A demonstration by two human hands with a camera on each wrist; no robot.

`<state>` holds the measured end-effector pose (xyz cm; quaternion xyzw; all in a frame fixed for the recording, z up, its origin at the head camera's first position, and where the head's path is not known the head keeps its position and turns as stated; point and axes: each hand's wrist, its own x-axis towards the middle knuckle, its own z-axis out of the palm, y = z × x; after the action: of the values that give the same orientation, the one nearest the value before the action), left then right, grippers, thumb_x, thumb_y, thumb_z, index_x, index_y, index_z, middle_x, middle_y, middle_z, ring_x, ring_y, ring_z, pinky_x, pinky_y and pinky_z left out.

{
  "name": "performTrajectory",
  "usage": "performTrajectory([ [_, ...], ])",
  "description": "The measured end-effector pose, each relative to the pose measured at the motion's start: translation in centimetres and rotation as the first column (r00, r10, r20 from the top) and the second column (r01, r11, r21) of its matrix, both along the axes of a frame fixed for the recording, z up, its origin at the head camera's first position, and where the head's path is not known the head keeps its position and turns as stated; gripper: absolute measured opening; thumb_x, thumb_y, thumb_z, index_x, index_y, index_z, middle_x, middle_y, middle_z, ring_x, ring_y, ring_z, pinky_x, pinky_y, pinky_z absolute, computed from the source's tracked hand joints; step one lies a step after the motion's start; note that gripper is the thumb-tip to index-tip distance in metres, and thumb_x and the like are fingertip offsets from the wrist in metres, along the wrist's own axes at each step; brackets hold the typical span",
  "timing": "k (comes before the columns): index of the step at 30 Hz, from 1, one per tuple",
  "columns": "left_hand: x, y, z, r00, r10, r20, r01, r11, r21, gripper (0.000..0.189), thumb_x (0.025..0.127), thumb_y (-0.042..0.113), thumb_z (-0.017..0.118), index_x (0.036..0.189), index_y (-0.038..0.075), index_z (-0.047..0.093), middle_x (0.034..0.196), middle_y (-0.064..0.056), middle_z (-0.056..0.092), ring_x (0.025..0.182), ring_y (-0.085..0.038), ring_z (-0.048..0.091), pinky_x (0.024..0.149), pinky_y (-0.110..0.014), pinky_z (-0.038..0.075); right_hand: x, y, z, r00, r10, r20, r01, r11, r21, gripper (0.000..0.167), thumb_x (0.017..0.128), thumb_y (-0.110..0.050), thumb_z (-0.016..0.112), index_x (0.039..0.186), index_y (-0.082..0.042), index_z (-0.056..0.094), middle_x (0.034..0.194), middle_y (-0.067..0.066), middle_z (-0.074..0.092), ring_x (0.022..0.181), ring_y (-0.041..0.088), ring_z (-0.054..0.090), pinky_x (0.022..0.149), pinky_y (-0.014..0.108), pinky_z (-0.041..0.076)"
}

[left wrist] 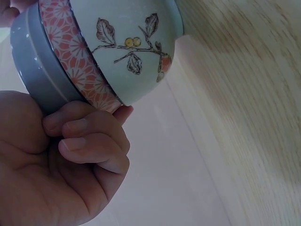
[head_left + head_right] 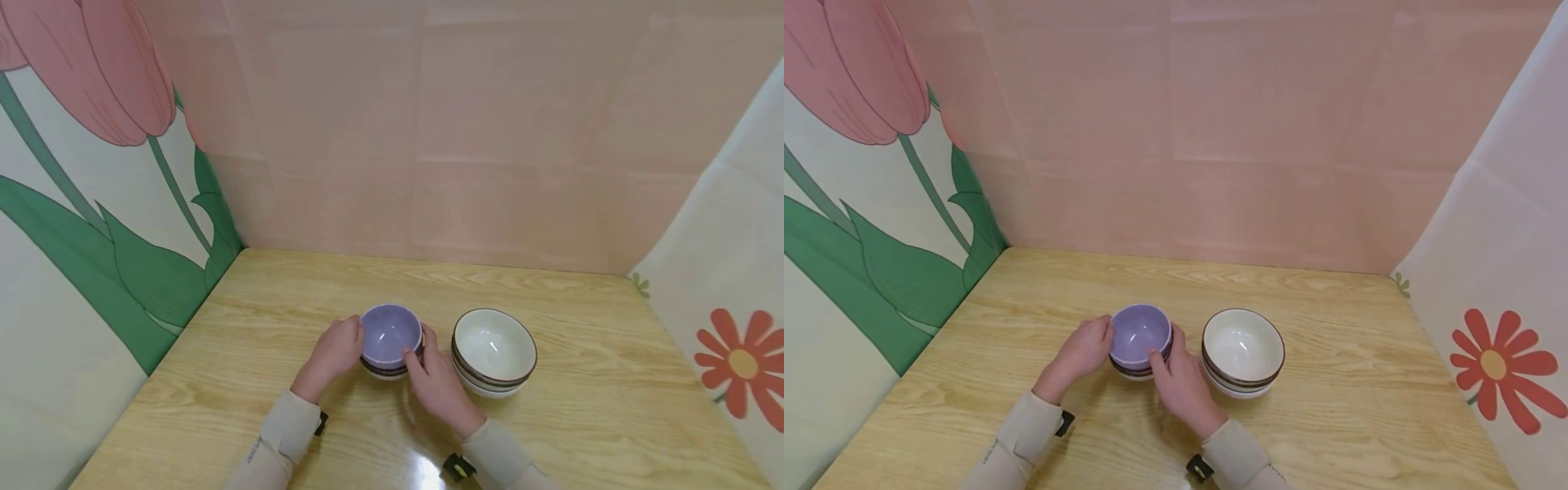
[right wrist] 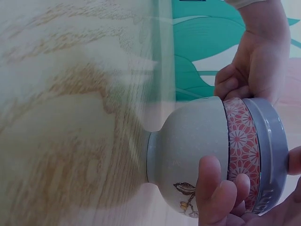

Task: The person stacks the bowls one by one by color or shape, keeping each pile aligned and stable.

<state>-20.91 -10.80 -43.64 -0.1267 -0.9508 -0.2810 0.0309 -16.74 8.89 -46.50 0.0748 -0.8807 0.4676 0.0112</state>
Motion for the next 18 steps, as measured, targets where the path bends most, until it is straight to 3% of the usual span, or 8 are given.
performTrajectory([
  [7, 0.02, 0.04, 0.06, 1.000, 0.005, -0.002, -0.005, 1.000, -0.010, 0.029, 0.102, 0.011, 0.041, 0.099, -0.005, 0.065, 0.091, -0.022, 0.069, 0.088, -0.039, 0.069, 0.075, -0.051, 0.057, 0.08, -0.14, 0.16, 1.000, -0.020, -0.012, 0.020, 1.000, 0.024, 0.057, 0.104, -0.027, 0.047, 0.153, -0.004, 0.028, 0.080, 0.011, 0.068, 0.060, 0.012, 0.062, 0.077, 0.038, 0.054],
  [10, 0.06, 0.07, 0.03, 1.000, 0.005, -0.005, -0.005, 1.000, -0.015, 0.028, 0.102, 0.011, 0.041, 0.096, -0.004, 0.064, 0.088, -0.021, 0.069, 0.086, -0.038, 0.069, 0.073, -0.051, 0.056, 0.10, -0.18, 0.11, 0.999, -0.034, -0.030, 0.035, 0.999, 0.039, 0.056, 0.104, -0.027, 0.047, 0.152, -0.004, 0.030, 0.101, 0.020, 0.071, 0.086, 0.022, 0.069, 0.091, 0.046, 0.053],
  [14, -0.03, 0.03, -0.03, 1.000, -0.001, -0.018, 0.001, 1.000, -0.014, 0.027, 0.102, 0.011, 0.041, 0.096, -0.004, 0.064, 0.086, -0.020, 0.068, 0.084, -0.037, 0.069, 0.071, -0.050, 0.057, 0.06, -0.19, -0.05, 0.997, -0.045, -0.056, 0.047, 0.998, 0.047, 0.054, 0.104, -0.025, 0.047, 0.151, -0.003, 0.032, 0.132, 0.026, 0.061, 0.121, 0.033, 0.060, 0.106, 0.051, 0.045],
  [18, -0.10, 0.03, -0.02, 1.000, -0.002, -0.026, 0.002, 1.000, -0.017, 0.028, 0.102, 0.011, 0.041, 0.095, -0.003, 0.064, 0.085, -0.019, 0.068, 0.082, -0.035, 0.069, 0.070, -0.049, 0.057, -0.05, -0.17, -0.11, 0.997, -0.037, -0.073, 0.040, 0.998, 0.051, 0.054, 0.104, -0.024, 0.047, 0.151, -0.003, 0.032, 0.138, 0.028, 0.056, 0.127, 0.037, 0.056, 0.108, 0.053, 0.043],
])
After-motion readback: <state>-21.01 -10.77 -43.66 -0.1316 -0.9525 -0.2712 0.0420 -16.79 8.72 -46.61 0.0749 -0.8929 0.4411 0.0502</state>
